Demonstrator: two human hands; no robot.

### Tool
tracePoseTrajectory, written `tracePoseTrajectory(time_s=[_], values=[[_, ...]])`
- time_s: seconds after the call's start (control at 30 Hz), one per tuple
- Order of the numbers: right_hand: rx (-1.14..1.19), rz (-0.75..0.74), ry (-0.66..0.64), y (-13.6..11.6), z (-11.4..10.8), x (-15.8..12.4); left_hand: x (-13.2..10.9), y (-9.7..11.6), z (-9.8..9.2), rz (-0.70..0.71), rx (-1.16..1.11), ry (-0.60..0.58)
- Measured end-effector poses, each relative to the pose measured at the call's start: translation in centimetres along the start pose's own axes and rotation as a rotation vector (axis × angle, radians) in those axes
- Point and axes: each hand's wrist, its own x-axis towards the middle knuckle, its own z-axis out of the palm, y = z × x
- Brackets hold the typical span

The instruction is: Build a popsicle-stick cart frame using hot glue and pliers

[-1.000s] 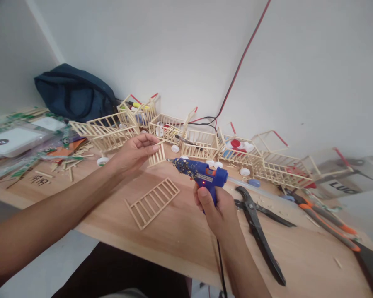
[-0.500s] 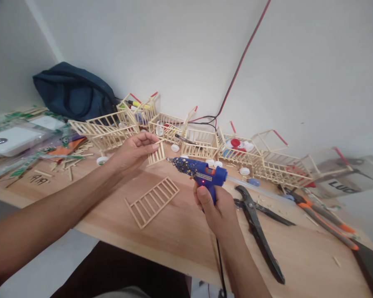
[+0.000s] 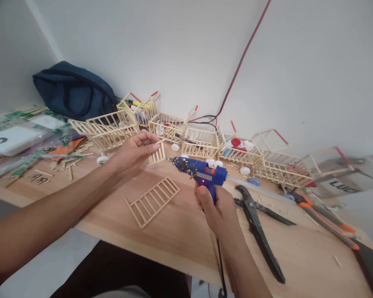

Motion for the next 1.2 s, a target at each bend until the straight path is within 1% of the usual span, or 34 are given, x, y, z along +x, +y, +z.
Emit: tracePoseTrajectory(time_s=[0.3, 0.47, 0.67, 1.2], values=[[-0.019, 0.015, 0.038, -0.23, 0.19, -0.08, -0.03, 0.03, -0.07, -0.001, -0.014, -0.003], [-0.029, 0.015, 0.022, -0.16, 0.07, -0.02, 0.03, -0.07, -0.11, 0.002, -0.023, 0.001], [-0.022, -0.022, 0.010, -0.21, 0.11, 0.09, 0.13, -0.19, -0.08, 0.008, -0.025, -0.005], [-0.004, 0.036, 0.040, 0.07, 0.18, -0.17, 0.06, -0.06, -0.09, -0.001, -0.033, 0.001]])
